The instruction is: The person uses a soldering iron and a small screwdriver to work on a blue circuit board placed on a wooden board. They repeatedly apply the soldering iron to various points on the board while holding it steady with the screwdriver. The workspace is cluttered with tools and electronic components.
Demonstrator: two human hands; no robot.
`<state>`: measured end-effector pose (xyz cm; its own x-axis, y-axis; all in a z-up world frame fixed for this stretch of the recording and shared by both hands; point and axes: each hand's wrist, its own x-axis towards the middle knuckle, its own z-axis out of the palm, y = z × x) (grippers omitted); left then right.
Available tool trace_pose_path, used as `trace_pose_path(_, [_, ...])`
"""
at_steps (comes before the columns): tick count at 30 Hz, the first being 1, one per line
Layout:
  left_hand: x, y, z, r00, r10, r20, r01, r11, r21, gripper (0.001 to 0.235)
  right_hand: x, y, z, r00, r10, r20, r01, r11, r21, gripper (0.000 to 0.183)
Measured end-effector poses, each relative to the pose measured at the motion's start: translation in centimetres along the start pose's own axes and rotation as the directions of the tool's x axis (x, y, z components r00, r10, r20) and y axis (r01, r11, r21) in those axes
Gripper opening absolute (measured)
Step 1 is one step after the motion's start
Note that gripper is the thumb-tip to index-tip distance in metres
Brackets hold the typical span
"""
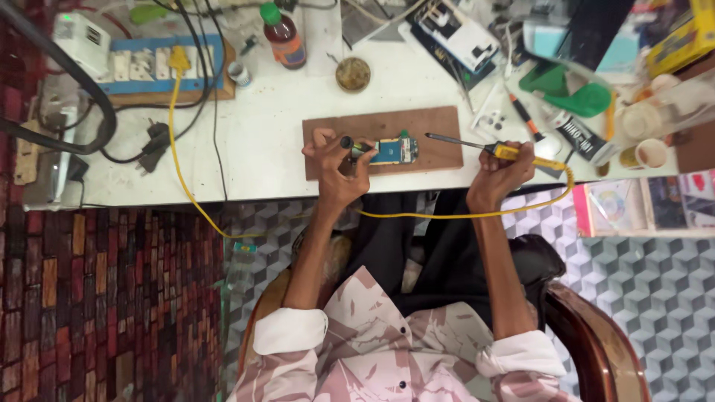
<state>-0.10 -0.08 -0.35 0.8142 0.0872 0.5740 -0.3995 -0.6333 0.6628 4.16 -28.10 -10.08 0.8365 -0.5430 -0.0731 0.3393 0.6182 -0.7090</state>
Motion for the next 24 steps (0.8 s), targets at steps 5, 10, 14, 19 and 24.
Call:
trace_pose_path(5, [0.3, 0.5, -0.1, 1.000, -0.011, -0.005, 0.011, 1.000, 0.015, 0.012, -0.4, -0.5, 0.1, 0.999, 0.021, -0.046, -0.020, 1.000, 0.021, 0.033])
trace_pose_path(10, [-0.3, 0.4, -0.2, 0.990, -0.121, 0.066, 0.125, 0.990, -0.062, 0.012, -1.6, -0.6, 1.0, 0.996, -0.059, -0.063, 0.049, 0.988, -0.148, 0.034])
trace_pose_path(14, [-0.7, -0.7, 0.4, 0.985, -0.152, 0.086, 0.157, 0.986, -0.056, 0.012, -3.1, -1.5, 0.4, 0.990, -0.065, -0.123, 0.063, 0.998, -0.016, 0.032])
trace_pose_path(19, [-0.5, -0.6, 0.7, 0.991, -0.117, 0.057, 0.116, 0.993, 0.026, 0.011, -3.4, -2.4, 0.9, 0.992, -0.100, -0.072, 0.092, 0.990, -0.103, 0.035])
trace_pose_path(24, [-1.3, -0.8, 0.3, 0.981, -0.164, 0.100, 0.161, 0.986, 0.043, 0.011, -2.4, -2.4, 1.6, 0.966, -0.258, 0.027, 0.244, 0.865, -0.438, 0.034])
